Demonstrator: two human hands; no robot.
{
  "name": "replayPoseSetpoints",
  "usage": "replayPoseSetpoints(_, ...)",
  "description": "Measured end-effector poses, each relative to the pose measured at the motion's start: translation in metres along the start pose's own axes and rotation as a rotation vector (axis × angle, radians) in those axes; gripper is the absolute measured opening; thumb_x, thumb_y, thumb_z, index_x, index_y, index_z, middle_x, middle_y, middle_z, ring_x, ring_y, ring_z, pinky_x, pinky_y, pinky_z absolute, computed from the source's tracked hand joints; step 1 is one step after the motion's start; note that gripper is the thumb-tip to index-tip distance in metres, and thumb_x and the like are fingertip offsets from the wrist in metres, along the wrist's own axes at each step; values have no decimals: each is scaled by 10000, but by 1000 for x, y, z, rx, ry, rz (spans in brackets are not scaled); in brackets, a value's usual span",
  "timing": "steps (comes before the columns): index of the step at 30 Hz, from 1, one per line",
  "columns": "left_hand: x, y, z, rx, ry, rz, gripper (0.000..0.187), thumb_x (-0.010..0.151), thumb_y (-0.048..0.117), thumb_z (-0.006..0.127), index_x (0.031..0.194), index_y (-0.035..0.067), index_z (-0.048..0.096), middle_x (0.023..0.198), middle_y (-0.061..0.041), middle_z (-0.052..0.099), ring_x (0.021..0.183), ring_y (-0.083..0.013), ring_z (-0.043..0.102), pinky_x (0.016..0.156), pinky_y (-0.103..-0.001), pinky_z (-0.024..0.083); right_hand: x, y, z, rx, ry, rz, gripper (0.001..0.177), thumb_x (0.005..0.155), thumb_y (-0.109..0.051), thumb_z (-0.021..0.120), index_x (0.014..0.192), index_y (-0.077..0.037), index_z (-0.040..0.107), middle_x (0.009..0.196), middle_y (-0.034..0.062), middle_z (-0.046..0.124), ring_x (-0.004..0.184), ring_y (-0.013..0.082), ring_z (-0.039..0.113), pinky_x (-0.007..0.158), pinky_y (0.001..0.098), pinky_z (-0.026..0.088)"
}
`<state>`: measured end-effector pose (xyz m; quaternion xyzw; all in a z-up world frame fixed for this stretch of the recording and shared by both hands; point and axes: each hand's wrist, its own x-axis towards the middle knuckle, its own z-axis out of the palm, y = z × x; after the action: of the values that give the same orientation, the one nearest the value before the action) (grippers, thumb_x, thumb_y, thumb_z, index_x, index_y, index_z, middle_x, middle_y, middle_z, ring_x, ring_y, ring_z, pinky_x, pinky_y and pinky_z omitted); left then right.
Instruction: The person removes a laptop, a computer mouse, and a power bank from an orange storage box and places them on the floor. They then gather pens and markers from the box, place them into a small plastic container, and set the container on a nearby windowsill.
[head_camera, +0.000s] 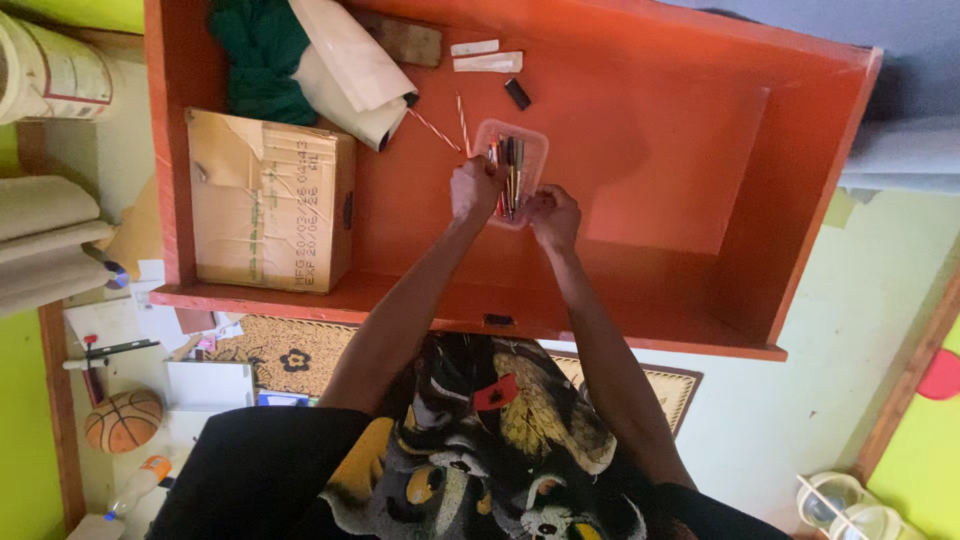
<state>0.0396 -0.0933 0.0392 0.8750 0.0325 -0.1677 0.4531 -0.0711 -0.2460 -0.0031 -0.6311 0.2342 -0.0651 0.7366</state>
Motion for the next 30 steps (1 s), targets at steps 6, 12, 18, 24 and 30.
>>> replayPoseSetpoints(6, 25, 12, -44, -32, 267, -270, 317, 896, 341, 645, 996, 79, 794, 840, -233, 738, 772, -360, 755, 681, -485, 598, -8, -3, 0, -394, 114, 87, 207, 898, -63, 793, 1047, 47, 700, 827, 64, 710, 657, 102, 646, 533, 272, 539)
replayPoseSetpoints(12, 68, 5, -43, 393, 212, -164, 904, 732, 502, 777, 1297, -105, 416, 1103, -270, 657, 867, -422, 711, 660, -513, 597, -1, -12, -8, -303, 124, 197, 216, 894, -74, 775, 1054, 41, 685, 770, 53, 679, 577, 99, 606, 480, 268, 494)
replayPoseSetpoints(18, 75, -24, -12, 419, 193, -143, 197, 984, 161, 560, 1106, 8, 581, 1078, -227, 710, 932, -389, 741, 767, -471, 624, -8, -11, -31, -408, 69, 221, 188, 920, -58, 766, 1067, 34, 692, 803, 53, 698, 621, 94, 653, 532, 257, 557)
replayPoseSetpoints(24, 79, -61, -7, 411, 59, -196, 190, 1017, 177, 541, 1019, 7, 624, 982, -223, 731, 898, -343, 750, 739, -438, 624, -3, -9, -31, -219, 34, 250, 180, 919, -7, 737, 1071, 64, 673, 838, 93, 691, 618, 119, 654, 513, 288, 551)
replayPoseSetpoints(30, 63, -62, -29, 439, 138, 135, 228, 875, 210, 638, 970, 3, 649, 871, -189, 729, 747, -320, 737, 602, -431, 616, -8, -5, -28, -122, -41, 235, 179, 910, 1, 723, 1076, 54, 678, 898, 97, 733, 630, 127, 679, 525, 292, 576)
